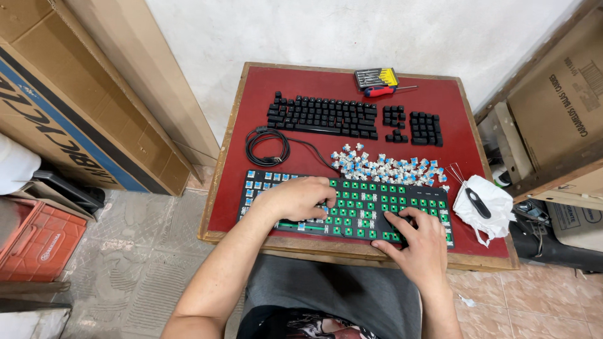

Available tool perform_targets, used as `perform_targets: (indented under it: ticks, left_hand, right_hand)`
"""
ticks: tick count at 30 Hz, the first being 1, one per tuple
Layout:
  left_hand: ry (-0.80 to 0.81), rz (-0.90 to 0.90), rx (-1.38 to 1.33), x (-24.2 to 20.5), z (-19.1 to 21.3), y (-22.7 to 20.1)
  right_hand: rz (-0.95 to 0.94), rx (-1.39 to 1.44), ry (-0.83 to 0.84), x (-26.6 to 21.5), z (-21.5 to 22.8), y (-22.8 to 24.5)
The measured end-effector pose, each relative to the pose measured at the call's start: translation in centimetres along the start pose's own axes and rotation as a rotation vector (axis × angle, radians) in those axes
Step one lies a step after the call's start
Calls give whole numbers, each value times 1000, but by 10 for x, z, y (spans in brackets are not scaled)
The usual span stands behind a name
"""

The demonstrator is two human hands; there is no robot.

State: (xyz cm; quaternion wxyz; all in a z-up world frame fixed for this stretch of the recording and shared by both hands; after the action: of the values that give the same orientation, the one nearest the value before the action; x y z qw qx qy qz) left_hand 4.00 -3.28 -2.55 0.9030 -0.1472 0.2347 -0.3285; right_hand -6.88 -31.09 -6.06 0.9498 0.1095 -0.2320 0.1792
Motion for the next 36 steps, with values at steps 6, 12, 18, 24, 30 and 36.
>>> perform_targets:
  ticks: [6,12,18,24,30,36]
  left_hand:
    - [-28,110,87,6,-3,-6]
    - [-31,110,119,12,-8,-3]
    - [-95,54,129,15,-16,-1]
    - [-117,27,92,7,-5,-4]
    - [-112,8,-2,22,35,-13]
    - [-468,-94,-45,53,80,-22]
  right_hand:
    - [-15,4,0,-1,2,1]
    - [-12,11,-13,-1,1,-1]
    - [-40,-8,31,-3,-5,-6]
    - [-17,-3,12,-3,-2,-3]
    - [-19,-7,15,-3,-3,-4]
    - [-5,-5,5,-4,-2,-3]
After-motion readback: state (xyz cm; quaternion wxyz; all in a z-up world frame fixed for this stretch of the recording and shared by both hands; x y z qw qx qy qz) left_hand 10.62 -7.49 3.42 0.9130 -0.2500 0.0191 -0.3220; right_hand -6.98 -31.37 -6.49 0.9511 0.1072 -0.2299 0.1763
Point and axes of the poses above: each hand's wrist, its own x-axis towards the middle knuckle, its own z-axis out of the back of the hand, y = z × x, the point moved 8 cm from there along x, towards the middle knuckle, and after that the axes turned 7 degrees about z, right-handed, at the moved point
